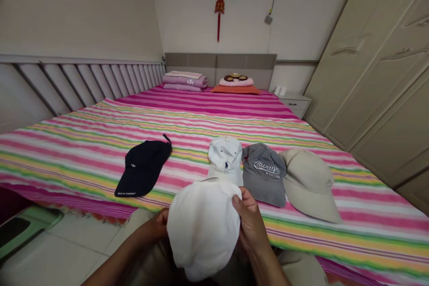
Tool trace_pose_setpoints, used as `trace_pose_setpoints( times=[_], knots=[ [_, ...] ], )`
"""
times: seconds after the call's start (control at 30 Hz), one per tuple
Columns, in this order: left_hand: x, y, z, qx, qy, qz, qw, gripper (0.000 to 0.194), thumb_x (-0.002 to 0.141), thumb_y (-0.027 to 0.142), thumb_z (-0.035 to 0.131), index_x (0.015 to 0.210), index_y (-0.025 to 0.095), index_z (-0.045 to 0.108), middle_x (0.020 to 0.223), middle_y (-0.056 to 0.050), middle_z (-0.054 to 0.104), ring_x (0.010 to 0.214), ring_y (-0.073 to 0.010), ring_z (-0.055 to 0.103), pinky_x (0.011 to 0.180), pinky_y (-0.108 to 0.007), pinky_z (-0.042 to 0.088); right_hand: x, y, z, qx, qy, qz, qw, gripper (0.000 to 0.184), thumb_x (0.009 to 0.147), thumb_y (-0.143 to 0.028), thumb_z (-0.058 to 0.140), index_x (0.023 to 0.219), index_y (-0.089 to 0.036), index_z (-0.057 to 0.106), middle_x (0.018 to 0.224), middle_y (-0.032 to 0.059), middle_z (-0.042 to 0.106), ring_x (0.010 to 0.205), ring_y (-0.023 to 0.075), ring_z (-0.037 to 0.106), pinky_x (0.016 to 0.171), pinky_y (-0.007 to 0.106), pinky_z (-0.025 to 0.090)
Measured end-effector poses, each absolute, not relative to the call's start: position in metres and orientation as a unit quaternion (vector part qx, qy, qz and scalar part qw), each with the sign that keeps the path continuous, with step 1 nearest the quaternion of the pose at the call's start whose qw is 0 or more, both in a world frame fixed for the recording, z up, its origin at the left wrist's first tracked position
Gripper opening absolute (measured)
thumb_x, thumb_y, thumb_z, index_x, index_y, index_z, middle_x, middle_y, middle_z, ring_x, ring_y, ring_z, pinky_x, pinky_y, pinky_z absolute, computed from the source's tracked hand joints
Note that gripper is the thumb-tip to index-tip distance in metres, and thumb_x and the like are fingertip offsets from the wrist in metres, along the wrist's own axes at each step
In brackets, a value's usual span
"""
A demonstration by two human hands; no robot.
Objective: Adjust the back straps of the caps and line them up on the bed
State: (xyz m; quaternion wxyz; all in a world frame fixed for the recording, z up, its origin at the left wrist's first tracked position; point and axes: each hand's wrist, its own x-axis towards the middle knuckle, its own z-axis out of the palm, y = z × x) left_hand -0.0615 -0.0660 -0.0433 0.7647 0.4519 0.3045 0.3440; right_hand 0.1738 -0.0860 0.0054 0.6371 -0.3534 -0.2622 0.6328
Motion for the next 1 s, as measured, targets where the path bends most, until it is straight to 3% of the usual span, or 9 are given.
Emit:
trace_pose_setpoints(
  times=[0.17,0.27,0.37,0.57,0.67,0.8,0.9,1.0],
  knots=[
    [-0.049,-0.054,-0.018,0.387,0.214,0.394,0.806,0.033,0.052,0.029,0.069,0.078,0.009,0.068,0.067,-0.007,0.066,0.060,-0.0153,0.058,0.060,-0.024,0.042,0.179,-0.088,-0.003,-0.401,-0.314,0.625,0.592,0.028,0.055,-0.032,0.076,0.069,-0.019,0.056,0.056,-0.0030,0.063,0.044,0.0106,0.053,0.045,0.021,0.041],
    [-0.041,-0.049,-0.003,0.380,0.225,0.414,0.796,0.023,0.051,0.019,0.068,0.072,0.009,0.068,0.064,-0.006,0.066,0.056,-0.0135,0.057,0.056,-0.023,0.042,0.187,-0.088,-0.007,-0.421,-0.346,0.625,0.559,0.028,0.057,-0.035,0.075,0.068,-0.018,0.056,0.057,-0.0030,0.061,0.046,0.0093,0.052,0.047,0.020,0.040],
    [-0.036,-0.048,0.007,0.384,0.214,0.401,0.804,0.025,0.047,0.010,0.063,0.071,0.008,0.068,0.061,-0.006,0.067,0.053,-0.0135,0.057,0.054,-0.023,0.042,0.194,-0.088,-0.008,-0.443,-0.387,0.629,0.508,0.030,0.063,-0.042,0.069,0.069,-0.016,0.057,0.056,-0.0025,0.059,0.045,0.0085,0.048,0.046,0.019,0.037],
    [-0.029,-0.057,0.020,0.338,0.147,0.375,0.851,0.027,0.045,0.010,0.058,0.069,0.004,0.070,0.060,-0.010,0.068,0.053,-0.0168,0.060,0.053,-0.025,0.044,0.195,-0.086,0.000,-0.477,-0.419,0.601,0.484,0.037,0.063,-0.051,0.064,0.063,-0.016,0.053,0.052,-0.0031,0.052,0.045,0.0087,0.041,0.045,0.020,0.032],
    [-0.026,-0.060,0.022,0.319,0.171,0.383,0.850,0.022,0.048,0.012,0.064,0.068,0.006,0.070,0.061,-0.009,0.068,0.052,-0.0157,0.060,0.054,-0.024,0.045,0.193,-0.084,0.004,-0.472,-0.429,0.607,0.475,0.037,0.064,-0.049,0.065,0.059,-0.017,0.049,0.049,-0.0053,0.046,0.044,0.0067,0.034,0.042,0.019,0.027],
    [-0.020,-0.059,0.022,0.312,0.243,0.414,0.820,0.013,0.052,0.019,0.071,0.062,0.010,0.069,0.056,-0.006,0.067,0.048,-0.0119,0.057,0.051,-0.022,0.042,0.192,-0.081,0.012,-0.439,-0.455,0.623,0.461,0.035,0.069,-0.050,0.060,0.064,-0.017,0.052,0.053,-0.0044,0.048,0.046,0.0073,0.036,0.044,0.019,0.028],
    [-0.015,-0.060,0.022,0.328,0.297,0.413,0.796,0.016,0.049,0.022,0.074,0.058,0.010,0.068,0.053,-0.005,0.065,0.044,-0.0108,0.055,0.047,-0.021,0.040,0.188,-0.082,0.021,-0.416,-0.490,0.625,0.444,0.037,0.069,-0.053,0.058,0.073,-0.016,0.058,0.054,-0.0032,0.049,0.047,0.0084,0.039,0.045,0.021,0.029],
    [-0.011,-0.062,0.024,0.324,0.324,0.410,0.789,0.022,0.043,0.025,0.077,0.054,0.010,0.066,0.050,-0.004,0.063,0.042,-0.0107,0.053,0.045,-0.022,0.039,0.182,-0.084,0.030,-0.418,-0.529,0.605,0.423,0.036,0.065,-0.050,0.063,0.069,-0.014,0.060,0.049,-0.0045,0.044,0.044,0.0071,0.034,0.043,0.021,0.026]
  ],
)
